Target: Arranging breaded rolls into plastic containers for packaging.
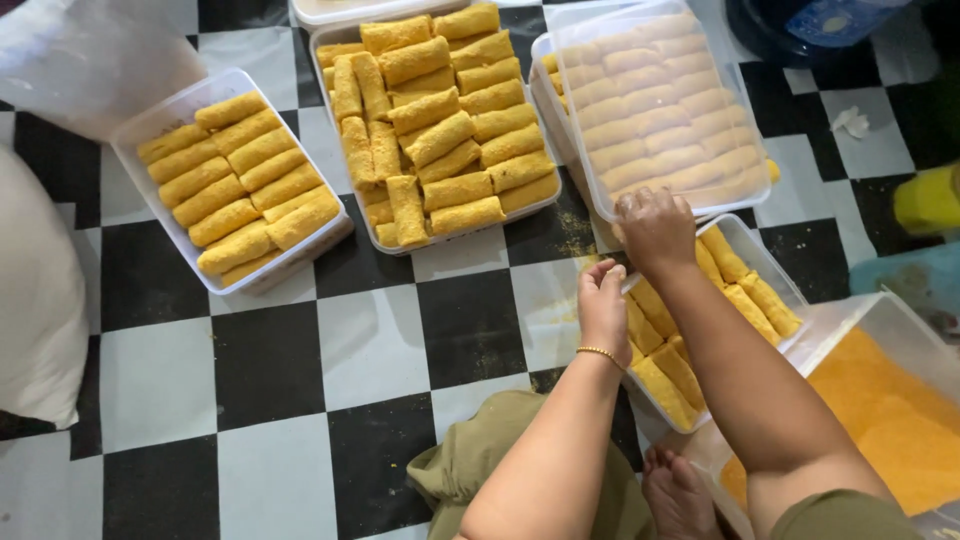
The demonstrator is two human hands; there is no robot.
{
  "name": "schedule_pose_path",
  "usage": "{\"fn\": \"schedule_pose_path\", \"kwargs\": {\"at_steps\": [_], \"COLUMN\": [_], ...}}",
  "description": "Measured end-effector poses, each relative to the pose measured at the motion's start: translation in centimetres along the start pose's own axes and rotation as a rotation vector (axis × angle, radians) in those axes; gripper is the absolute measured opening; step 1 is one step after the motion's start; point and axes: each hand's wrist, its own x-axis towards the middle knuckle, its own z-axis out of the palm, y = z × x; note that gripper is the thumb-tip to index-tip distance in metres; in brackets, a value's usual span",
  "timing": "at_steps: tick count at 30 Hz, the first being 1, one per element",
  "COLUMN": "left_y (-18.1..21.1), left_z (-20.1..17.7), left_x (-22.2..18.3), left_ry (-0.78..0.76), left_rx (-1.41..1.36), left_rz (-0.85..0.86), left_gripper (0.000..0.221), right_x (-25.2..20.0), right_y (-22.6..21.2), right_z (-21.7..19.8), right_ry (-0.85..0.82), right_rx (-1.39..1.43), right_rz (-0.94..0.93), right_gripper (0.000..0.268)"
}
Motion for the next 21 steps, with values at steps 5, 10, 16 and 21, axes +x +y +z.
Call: {"fn": "schedule_pose_path", "kwargs": {"at_steps": [5,10,16,21], "left_y": [-1.3,-3.1,-3.8,-1.2], "left_z": [-0.3,-0.7,-1.3,-1.2], "left_x": [1.7,4.4,5.6,3.5], "left_ry": [0.011,-0.001,0.005,0.010], "left_rx": [-0.046,-0.100,-0.120,-0.061], "left_rz": [-0.004,-0.068,-0.033,-0.093], "left_gripper": [0.027,0.020,0.015,0.017], "right_x": [1.3,2.2,-11.8,-19.7], "right_y": [5.0,10.8,16.6,13.9], "right_z": [0.2,-13.1,-21.8,-29.3], "right_ry": [0.117,0.126,0.002,-1.021], "right_rx": [0.035,0.031,-0.045,-0.314], "right_rz": [-0.048,0.095,0.162,0.636], "right_gripper": [0.009,0.013,0.021,0.030]}}
